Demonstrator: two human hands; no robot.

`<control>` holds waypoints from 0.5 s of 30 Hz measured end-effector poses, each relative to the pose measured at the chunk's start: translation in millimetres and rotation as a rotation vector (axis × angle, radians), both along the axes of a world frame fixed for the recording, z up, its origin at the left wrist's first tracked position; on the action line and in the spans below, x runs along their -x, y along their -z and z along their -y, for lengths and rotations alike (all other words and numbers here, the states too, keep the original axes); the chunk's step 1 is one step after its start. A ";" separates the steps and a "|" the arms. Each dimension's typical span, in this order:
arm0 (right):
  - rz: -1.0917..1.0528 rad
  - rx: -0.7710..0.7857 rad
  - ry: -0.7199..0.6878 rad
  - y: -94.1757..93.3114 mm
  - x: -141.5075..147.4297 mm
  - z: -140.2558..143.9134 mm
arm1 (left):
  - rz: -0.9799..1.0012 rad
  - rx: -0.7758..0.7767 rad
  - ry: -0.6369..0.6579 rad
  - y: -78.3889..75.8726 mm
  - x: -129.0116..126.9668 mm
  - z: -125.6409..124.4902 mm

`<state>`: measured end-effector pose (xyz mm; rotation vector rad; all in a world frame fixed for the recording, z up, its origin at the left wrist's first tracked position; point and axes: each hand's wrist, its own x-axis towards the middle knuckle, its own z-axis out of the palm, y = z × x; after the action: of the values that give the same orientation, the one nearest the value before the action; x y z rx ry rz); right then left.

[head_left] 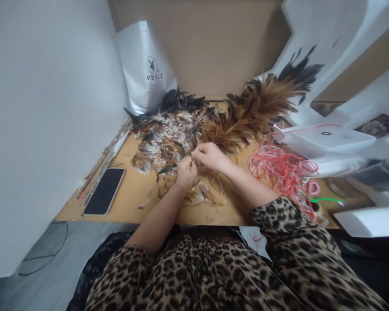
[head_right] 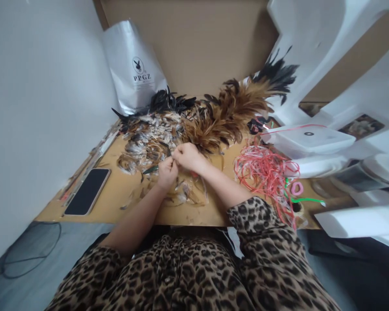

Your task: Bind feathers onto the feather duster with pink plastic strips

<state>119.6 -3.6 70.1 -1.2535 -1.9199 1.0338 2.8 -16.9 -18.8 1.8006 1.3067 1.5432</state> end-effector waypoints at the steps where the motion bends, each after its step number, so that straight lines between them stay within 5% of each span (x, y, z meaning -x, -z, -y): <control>1: -0.102 0.057 -0.039 -7.1 -0.1 -0.8 | 0.073 0.055 0.022 -1.3 0.4 -0.1; 4: -0.434 0.119 -0.086 -25.4 -7.5 4.2 | 0.331 0.298 0.141 -2.7 4.1 -4.0; 7: -0.544 0.122 -0.082 -23.9 -26.9 12.8 | 0.568 0.540 0.254 -4.9 10.3 -9.6; 11: -0.279 0.259 -0.106 12.3 -51.9 13.4 | 0.810 0.720 0.422 -12.2 14.6 -10.3; 15: -0.085 0.078 0.073 46.4 -54.5 1.0 | 0.907 0.877 0.561 -19.4 10.9 -4.3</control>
<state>174.1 -4.6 23.7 -1.2918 -1.7726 1.1156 -8.1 -12.7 0.6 0.6572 0.7167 0.9858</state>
